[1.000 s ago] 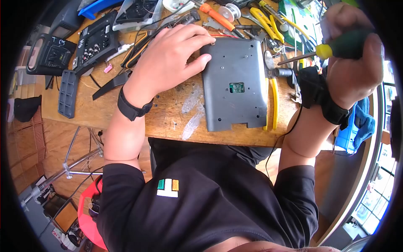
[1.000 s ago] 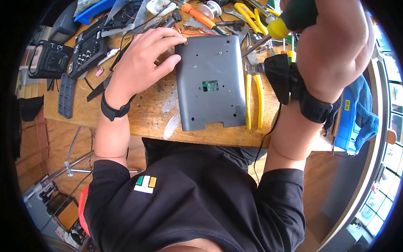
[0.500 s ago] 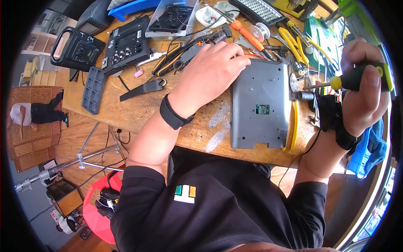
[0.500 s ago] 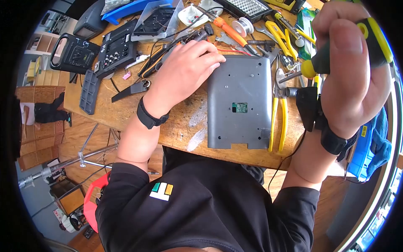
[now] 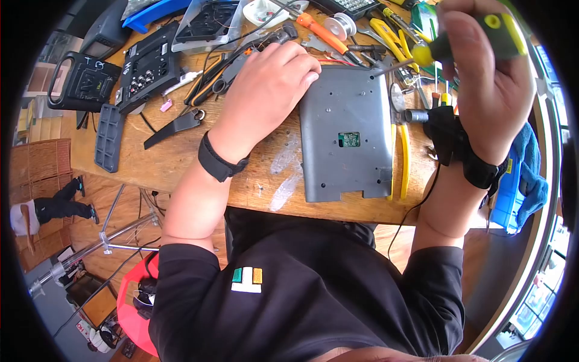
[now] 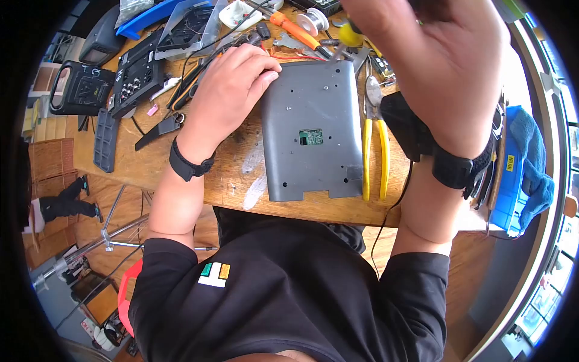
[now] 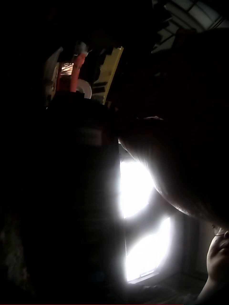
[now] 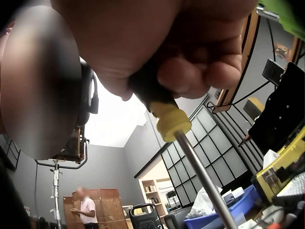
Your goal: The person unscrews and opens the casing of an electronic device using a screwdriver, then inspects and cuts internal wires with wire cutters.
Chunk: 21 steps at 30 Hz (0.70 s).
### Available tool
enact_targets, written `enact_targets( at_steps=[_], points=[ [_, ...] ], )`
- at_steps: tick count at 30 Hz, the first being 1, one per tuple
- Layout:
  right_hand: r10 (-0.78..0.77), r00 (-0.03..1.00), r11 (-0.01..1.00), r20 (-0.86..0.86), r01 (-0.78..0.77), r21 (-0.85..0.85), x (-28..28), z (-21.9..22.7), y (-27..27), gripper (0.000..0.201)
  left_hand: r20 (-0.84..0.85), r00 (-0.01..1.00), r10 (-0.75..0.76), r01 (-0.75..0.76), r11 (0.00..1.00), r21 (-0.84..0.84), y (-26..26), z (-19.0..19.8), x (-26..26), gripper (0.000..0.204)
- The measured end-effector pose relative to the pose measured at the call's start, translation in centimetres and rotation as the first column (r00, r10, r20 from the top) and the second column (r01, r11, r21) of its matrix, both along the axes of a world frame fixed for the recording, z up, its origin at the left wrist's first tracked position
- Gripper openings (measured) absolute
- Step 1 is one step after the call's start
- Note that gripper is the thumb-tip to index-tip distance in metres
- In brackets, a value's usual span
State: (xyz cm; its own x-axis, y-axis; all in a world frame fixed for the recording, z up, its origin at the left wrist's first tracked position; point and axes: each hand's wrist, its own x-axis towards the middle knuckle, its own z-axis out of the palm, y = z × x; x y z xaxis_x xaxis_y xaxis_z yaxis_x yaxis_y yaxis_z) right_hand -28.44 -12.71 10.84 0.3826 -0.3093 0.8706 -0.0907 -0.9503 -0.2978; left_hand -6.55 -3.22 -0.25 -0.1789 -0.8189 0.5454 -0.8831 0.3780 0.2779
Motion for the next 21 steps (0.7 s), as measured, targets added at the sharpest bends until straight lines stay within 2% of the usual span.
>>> enact_targets(
  at_steps=[1,2,3,5,7,10,12,15,19,21],
  points=[
    [-0.011,1.000,1.000,0.029,0.011,-0.014,0.6,-0.3,0.2,0.025,-0.011,1.000,-0.004,0.004,1.000,0.011,0.1,0.2,0.0,0.009],
    [-0.032,0.999,0.997,-0.023,0.031,-0.069,0.5,-0.8,-0.7,0.025,-0.039,0.999,-0.003,0.006,0.997,0.075,0.4,0.6,0.1,0.017],
    [0.216,0.967,0.903,0.135,-0.250,0.350,0.8,-1.6,-0.2,0.027,-0.044,0.999,-0.004,0.007,0.997,0.072,0.6,0.7,0.1,0.017],
    [0.200,0.978,0.980,-0.057,-0.199,0.009,1.2,-2.5,-2.6,0.032,-0.032,0.999,0.039,-0.038,0.998,0.042,1.0,0.7,0.2,0.023],
    [0.254,0.967,0.943,-0.015,-0.244,0.225,1.9,-3.1,-1.3,0.037,-0.011,0.999,0.041,-0.040,0.999,0.037,1.2,0.7,0.6,0.026],
    [0.213,0.974,0.958,-0.081,-0.192,0.214,2.3,-2.6,-0.7,0.035,0.003,0.999,0.035,-0.035,0.997,0.068,1.4,1.0,0.9,0.024],
    [0.066,0.973,0.985,-0.220,-0.029,0.170,2.5,-2.0,0.2,0.034,-0.004,1.000,0.019,-0.018,0.997,0.069,1.5,1.0,1.0,0.023],
    [0.063,0.974,0.984,-0.218,-0.023,0.179,2.9,-1.9,0.5,0.034,-0.018,1.000,0.001,-0.001,1.000,-0.001,1.3,0.6,1.1,0.022],
    [0.068,0.974,0.983,-0.217,-0.029,0.180,3.0,-2.7,-0.1,0.034,-0.001,1.000,0.003,-0.003,1.000,0.004,1.4,0.4,1.2,0.024],
    [0.096,0.967,0.963,-0.238,-0.030,0.268,3.1,-2.3,0.3,0.035,-0.004,1.000,-0.006,0.006,1.000,0.001,1.5,0.5,1.2,0.025]
  ],
)
